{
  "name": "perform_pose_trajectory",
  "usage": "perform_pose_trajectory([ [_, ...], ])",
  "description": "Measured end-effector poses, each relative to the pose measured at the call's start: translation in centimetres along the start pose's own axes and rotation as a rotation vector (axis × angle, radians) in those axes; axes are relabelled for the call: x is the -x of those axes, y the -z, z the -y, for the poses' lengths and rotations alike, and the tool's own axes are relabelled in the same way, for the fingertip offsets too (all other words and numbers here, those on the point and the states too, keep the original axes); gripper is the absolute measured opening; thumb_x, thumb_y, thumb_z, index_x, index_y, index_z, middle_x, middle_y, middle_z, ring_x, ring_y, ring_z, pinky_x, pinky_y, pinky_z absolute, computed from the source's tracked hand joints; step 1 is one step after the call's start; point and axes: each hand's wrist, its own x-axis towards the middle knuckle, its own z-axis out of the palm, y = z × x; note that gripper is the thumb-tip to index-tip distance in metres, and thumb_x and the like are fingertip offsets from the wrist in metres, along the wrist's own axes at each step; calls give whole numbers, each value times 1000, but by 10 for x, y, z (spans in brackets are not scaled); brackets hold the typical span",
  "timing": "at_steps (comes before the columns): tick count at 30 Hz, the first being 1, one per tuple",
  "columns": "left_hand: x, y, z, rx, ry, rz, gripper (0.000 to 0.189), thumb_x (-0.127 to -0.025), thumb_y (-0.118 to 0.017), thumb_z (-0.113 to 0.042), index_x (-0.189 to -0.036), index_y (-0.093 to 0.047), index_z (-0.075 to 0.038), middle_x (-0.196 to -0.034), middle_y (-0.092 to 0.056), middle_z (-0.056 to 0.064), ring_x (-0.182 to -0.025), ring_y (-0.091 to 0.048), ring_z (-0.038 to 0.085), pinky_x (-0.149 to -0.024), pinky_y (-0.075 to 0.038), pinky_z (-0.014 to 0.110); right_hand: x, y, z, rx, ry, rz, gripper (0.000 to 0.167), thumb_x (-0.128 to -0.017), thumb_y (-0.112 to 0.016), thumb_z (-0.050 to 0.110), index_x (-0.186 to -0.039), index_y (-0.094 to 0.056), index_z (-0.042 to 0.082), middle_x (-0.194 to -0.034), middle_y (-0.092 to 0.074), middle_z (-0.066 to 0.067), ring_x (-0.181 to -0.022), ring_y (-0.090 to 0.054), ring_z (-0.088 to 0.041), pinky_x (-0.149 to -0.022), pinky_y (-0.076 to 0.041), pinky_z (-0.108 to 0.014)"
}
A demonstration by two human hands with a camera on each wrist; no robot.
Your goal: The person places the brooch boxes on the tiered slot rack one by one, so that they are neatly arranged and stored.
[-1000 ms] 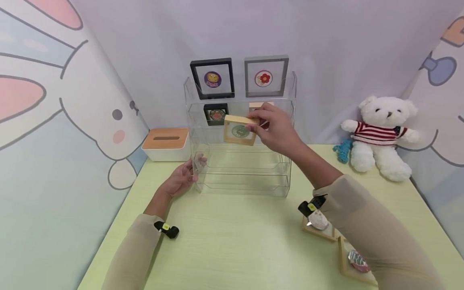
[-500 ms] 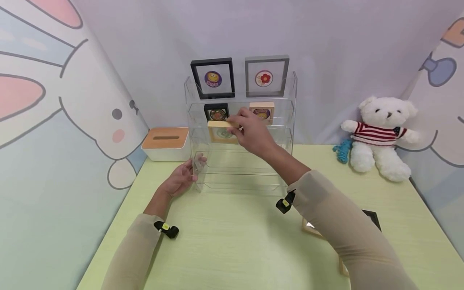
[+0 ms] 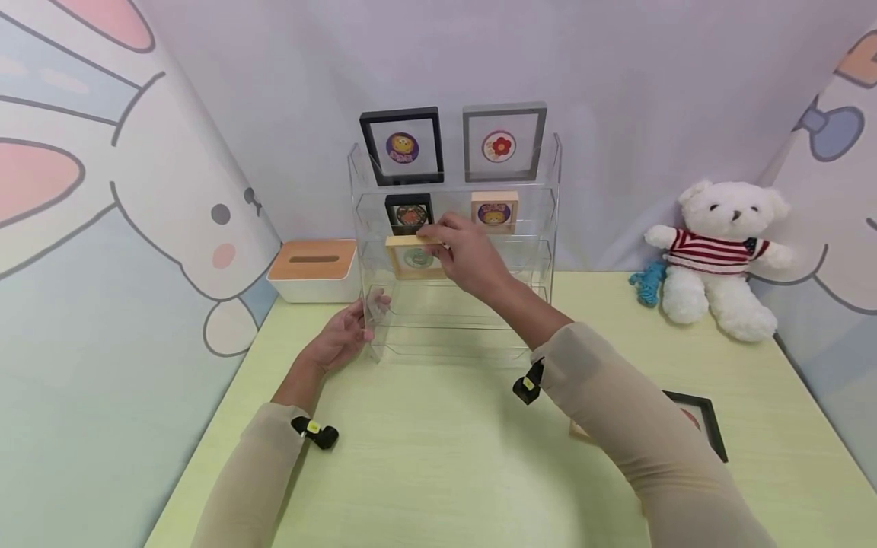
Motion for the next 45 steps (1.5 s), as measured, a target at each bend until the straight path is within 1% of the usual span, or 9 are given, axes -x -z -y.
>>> perform_pose_trajectory([
  [8, 0, 0, -1, -5, 14, -12, 86, -104, -66, 9, -176, -20, -4, -173, -41, 3, -164, -27, 18, -126, -32, 27, 0, -4, -1, 32, 28, 3, 28, -106, -72, 4, -133, -80, 7, -118, -64, -17, -100, -70, -32, -76, -57, -43],
  [15, -1, 0, -1, -15, 21, -21, 86, -104, -64, 12, -176, -21, -5, -171, -42, 2, -163, -29, 17, -123, -36, 25, 3, 0, 0, 33, 1, 9, 34, -106, -75, 14, -140, -76, 7, -126, -65, -18, -105, -69, -34, -80, -58, -45],
  [21, -2, -1, -1, -10, 22, -27, 84, -103, -56, 19, -176, -21, -4, -165, -46, -3, -161, -32, 15, -120, -40, 21, 12, 14, -4, -28, -13, -29, 37, -104, -78, 12, -140, -75, 4, -130, -65, -19, -111, -69, -38, -89, -65, -49],
  [29, -2, 2, 0, -18, 23, -22, 85, -104, -62, 14, -176, -21, -6, -172, -41, 4, -159, -33, 14, -119, -40, 20, 30, 39, -16, -9, 21, -97, 36, -100, -83, 11, -135, -78, 5, -122, -70, -17, -107, -73, -37, -86, -67, -48],
  [32, -2, 2, 1, -17, 27, -25, 84, -104, -61, 14, -176, -21, -6, -174, -39, 6, -160, -32, 14, -120, -39, 20, 41, 50, -21, 7, 27, -109, 37, -98, -85, 9, -134, -78, 5, -122, -72, -16, -103, -77, -36, -85, -66, -41],
  [36, -2, 2, 1, -14, 26, -24, 84, -104, -60, 15, -176, -21, -5, -173, -40, 5, -160, -32, 15, -122, -37, 23, 56, 70, -29, 30, 46, -100, 40, -94, -87, 3, -134, -79, 6, -117, -74, -13, -95, -79, -31, -85, -61, -19],
  [38, -1, 2, 1, -10, 26, -22, 85, -104, -60, 15, -176, -20, -5, -171, -41, 3, -160, -32, 14, -122, -37, 24, 65, 82, -33, 35, 62, -91, 42, -92, -87, -1, -132, -80, 5, -115, -75, -12, -92, -79, -24, -86, -57, -11],
  [42, -1, 2, 2, -13, 20, -17, 85, -104, -59, 16, -176, -20, -5, -169, -43, 0, -160, -32, 13, -121, -38, 23, 83, 107, -41, 46, 62, -81, 41, -89, -88, -6, -128, -81, 5, -115, -76, -10, -96, -73, 1, -87, -54, -6],
  [45, -2, 3, 3, -13, 15, -15, 85, -104, -59, 16, -176, -21, -6, -171, -42, 1, -160, -32, 13, -120, -39, 22, 100, 123, -46, 75, 20, -68, 39, -89, -88, -5, -125, -83, 8, -114, -77, -7, -98, -63, 18, -88, -52, -4],
])
